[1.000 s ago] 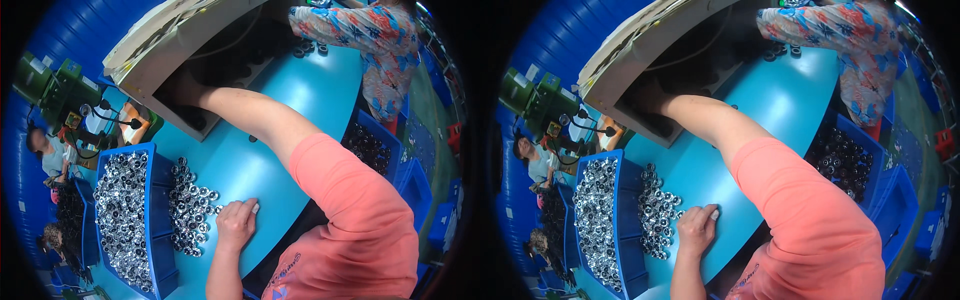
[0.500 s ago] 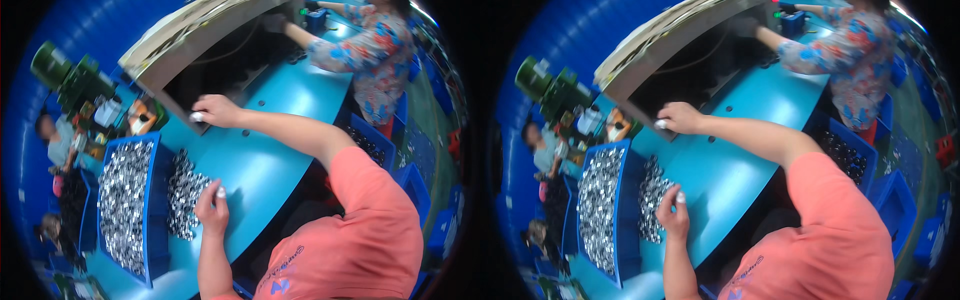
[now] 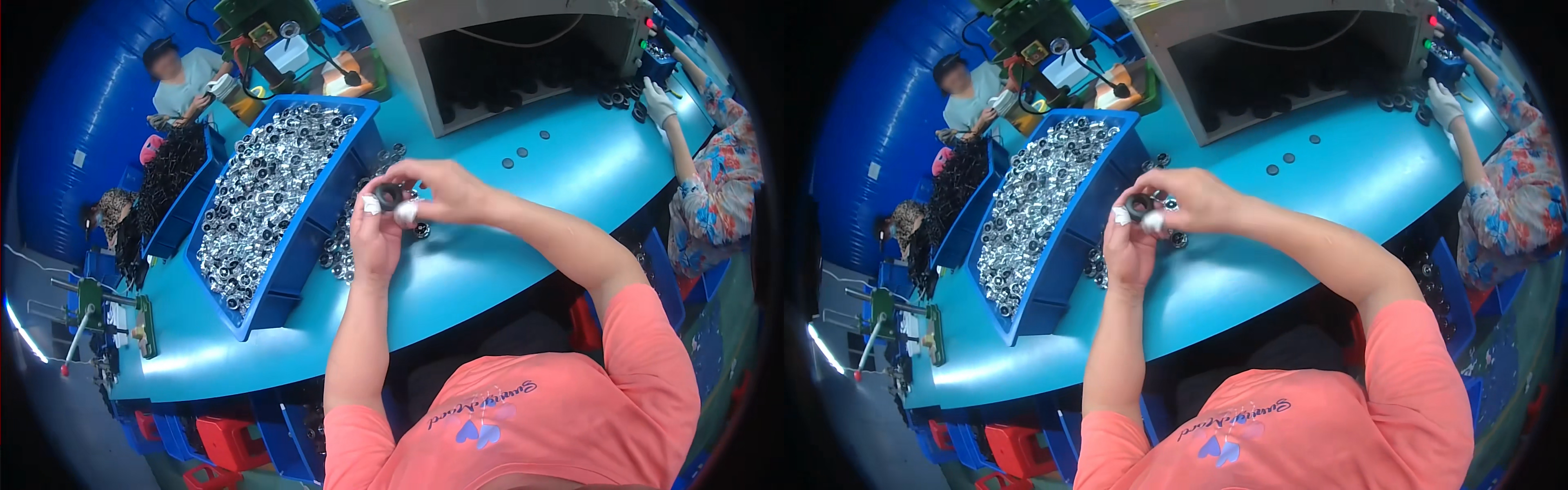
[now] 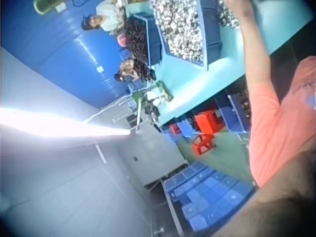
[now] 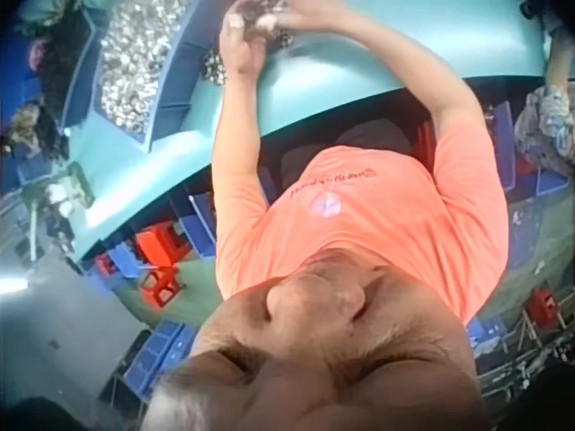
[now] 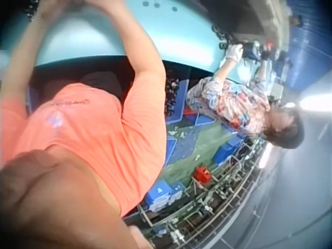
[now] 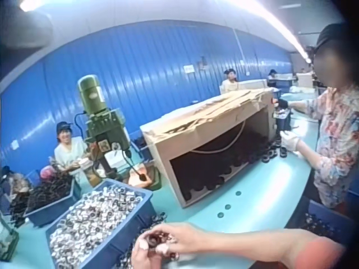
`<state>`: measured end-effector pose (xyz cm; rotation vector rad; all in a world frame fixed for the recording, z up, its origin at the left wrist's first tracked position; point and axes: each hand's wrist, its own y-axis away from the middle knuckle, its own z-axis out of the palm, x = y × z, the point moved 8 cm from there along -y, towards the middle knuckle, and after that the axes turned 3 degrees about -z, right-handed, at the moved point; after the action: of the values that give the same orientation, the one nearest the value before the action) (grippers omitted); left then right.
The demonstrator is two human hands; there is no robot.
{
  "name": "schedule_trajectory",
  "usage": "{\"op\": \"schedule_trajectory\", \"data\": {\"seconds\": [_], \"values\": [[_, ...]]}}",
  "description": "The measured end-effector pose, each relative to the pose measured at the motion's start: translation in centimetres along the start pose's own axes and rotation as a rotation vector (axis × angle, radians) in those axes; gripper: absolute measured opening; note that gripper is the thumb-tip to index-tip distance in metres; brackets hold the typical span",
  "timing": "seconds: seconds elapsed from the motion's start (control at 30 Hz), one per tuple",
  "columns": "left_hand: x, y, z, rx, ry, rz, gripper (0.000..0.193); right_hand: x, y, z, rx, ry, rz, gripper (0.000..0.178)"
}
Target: Manually assemble small silver metal components into black plastic rings on a factory workbench.
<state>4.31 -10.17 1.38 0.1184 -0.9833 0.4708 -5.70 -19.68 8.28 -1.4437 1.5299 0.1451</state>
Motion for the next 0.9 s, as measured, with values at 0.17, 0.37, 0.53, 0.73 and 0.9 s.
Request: {"op": "schedule_trajectory", "data": {"seconds": [0.17,0.37,0.53,0.73,0.9], "values": [[0.2,-0.6,-0.5,-0.057,0.179,-0.043,0.045,8.9,-2.1,-1.6,0.039,0.232,0.232,0.036],[-0.7,-0.8,-0.5,-0.095,0.212,-0.116,0.049,14.6,-4.4,1.1,-0.048,0.49,0.301,0.042],[-0.6,-0.6,-1.2,-0.099,0.229,-0.139,0.048,14.3,-5.0,2.3,-0.171,0.547,0.363,0.04],[-0.9,-0.7,-1.1,-0.097,0.24,-0.161,0.048,12.5,-2.8,1.1,-0.162,0.517,0.233,0.028],[-1.0,-0.8,-1.1,-0.086,0.235,-0.164,0.049,9.4,-1.6,-0.9,-0.063,0.375,0.214,0.03]]}}
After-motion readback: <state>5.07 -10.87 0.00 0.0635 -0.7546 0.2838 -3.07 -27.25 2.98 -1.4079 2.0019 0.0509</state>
